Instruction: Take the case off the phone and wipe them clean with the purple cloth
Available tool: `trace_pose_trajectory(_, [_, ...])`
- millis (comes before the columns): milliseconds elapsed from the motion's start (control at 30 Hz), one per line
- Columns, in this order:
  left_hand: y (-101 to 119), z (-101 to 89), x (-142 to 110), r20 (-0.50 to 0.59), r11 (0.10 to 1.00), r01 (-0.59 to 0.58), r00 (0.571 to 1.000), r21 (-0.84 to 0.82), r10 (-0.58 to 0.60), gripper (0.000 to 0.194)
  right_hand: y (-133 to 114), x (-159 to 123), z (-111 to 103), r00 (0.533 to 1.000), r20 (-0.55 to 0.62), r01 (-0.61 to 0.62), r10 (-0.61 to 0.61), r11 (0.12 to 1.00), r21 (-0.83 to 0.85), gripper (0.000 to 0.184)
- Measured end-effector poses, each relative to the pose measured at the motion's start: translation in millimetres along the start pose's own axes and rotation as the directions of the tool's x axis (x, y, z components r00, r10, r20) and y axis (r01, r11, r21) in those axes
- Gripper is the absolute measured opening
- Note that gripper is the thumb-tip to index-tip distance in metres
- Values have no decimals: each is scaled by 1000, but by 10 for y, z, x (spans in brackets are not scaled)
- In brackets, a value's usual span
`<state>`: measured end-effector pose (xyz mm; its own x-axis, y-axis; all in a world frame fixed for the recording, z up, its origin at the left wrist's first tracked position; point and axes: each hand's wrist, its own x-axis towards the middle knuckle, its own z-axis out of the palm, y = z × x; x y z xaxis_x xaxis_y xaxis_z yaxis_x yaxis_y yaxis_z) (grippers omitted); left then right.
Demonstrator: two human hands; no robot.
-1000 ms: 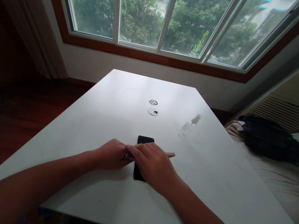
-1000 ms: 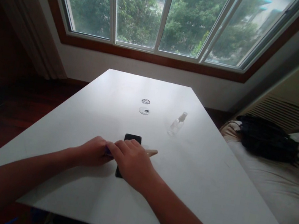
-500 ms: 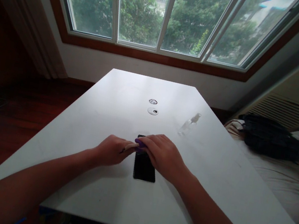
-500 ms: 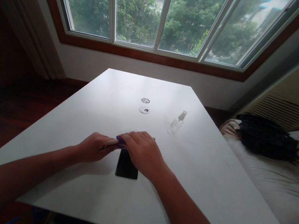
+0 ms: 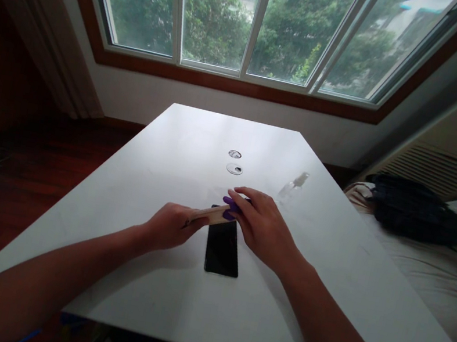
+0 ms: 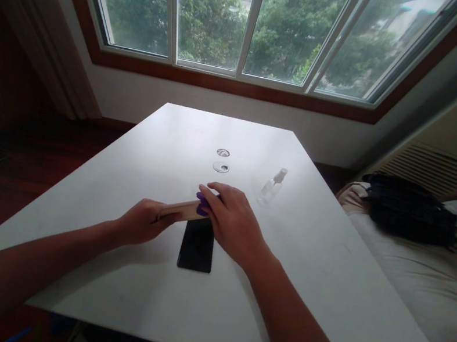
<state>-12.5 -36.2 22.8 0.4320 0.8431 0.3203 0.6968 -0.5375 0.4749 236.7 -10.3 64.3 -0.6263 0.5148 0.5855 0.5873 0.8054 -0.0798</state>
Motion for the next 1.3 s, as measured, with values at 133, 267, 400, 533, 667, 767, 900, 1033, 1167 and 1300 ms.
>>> trace_pose_trajectory(133, [19, -12, -3, -11, 1000, 8, 1000, -23, -9, 42, 0, -3, -22, 999, 15, 29, -30, 998, 65, 39])
trace_pose_trajectory(267, [27, -6, -4, -9, 1000, -1, 1000, -6, 1, 42, 33, -20, -3, 999, 45, 11, -15, 995, 95, 34])
trace_pose_trajectory(400, [15, 14, -3, -5, 1000, -5, 1000, 4, 6, 44, 29, -19, -7, 998, 70, -1, -8, 993, 116, 28])
trace_pose_trajectory(533, [17, 12, -5, 15, 1000, 10, 1000, -20, -10, 40, -8, -9, -32, 999, 48, 10, -17, 991, 135, 27])
trace_pose_trajectory(667, [22, -8, -6, 27, 996, 44, 999, -81, -42, 41, -30, -14, -22, 999, 42, 3, -8, 992, 129, 27])
trace_pose_trajectory(767, [9, -14, 0, 41, 978, 109, 994, -180, -103, 47, -38, -25, 8, 999, 50, -6, 0, 993, 119, 28])
trace_pose_trajectory(900, [9, -8, 16, 57, 928, 217, 976, -304, -210, 54, -57, -31, 37, 998, 62, -17, 11, 995, 103, 29])
trace_pose_trajectory(1033, [36, 6, 23, 34, 933, 187, 982, -308, -186, 31, -46, -30, 37, 996, 46, -74, 70, 992, 104, 29])
trace_pose_trajectory(1167, [16, 34, 21, 39, 946, 165, 986, -280, -160, 30, -19, -32, 39, 991, 46, -129, 124, 985, 117, 29])
trace_pose_trajectory(1300, [-29, 30, 29, -25, 927, 155, 984, -341, -174, 35, -30, -32, 55, 980, 40, -197, 194, 971, 134, 28])
